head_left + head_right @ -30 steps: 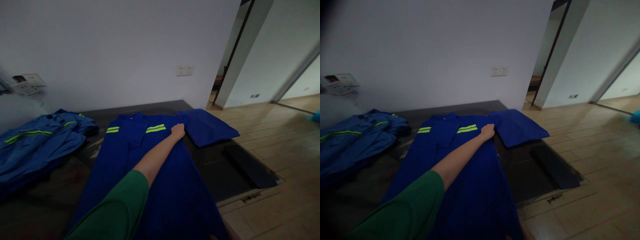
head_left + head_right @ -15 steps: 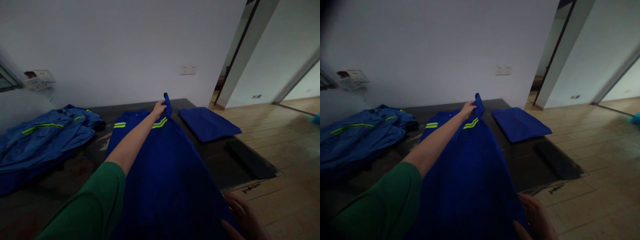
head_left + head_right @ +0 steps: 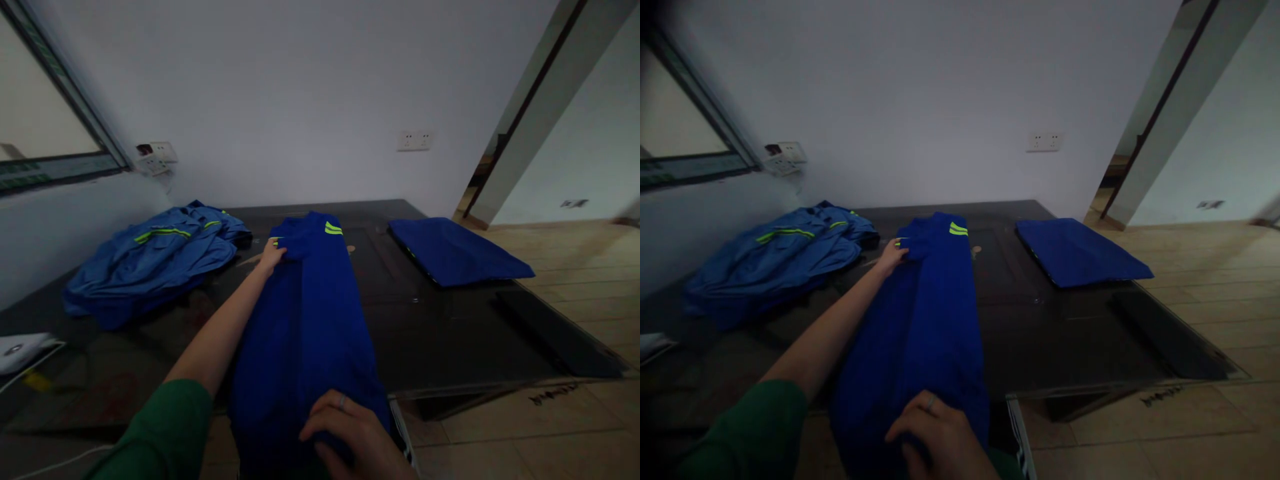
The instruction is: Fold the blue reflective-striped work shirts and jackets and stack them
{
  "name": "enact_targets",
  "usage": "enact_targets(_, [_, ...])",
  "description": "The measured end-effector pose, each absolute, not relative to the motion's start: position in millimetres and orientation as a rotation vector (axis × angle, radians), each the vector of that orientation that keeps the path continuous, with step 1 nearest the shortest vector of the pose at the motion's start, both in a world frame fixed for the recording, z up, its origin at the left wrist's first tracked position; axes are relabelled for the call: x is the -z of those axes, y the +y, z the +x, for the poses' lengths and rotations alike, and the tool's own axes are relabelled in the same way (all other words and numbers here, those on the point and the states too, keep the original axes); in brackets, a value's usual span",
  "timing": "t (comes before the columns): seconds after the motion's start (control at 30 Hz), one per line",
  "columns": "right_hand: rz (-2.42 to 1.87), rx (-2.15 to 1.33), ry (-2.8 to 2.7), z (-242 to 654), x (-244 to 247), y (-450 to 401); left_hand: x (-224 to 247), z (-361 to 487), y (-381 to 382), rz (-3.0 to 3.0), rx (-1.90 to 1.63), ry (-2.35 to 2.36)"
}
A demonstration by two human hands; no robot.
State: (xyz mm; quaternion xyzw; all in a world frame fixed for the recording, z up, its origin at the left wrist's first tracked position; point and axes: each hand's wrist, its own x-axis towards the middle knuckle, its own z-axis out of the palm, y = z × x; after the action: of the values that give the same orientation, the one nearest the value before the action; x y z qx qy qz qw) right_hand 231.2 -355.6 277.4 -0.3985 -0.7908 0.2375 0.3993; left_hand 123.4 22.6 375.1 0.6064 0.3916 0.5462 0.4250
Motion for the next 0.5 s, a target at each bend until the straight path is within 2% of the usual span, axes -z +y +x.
enact_targets(0.17, [-1.102, -0.661, -2.027, 237.3, -273.3, -355.9, -351.1, 115.9, 29.0, 1.640, -1.188, 0.948])
enact_targets(0.5, [-1.098, -0.813, -2.066, 257.5, -279.7, -348.6, -380.1, 132.8, 71.2, 1.677, -1.292, 0.971])
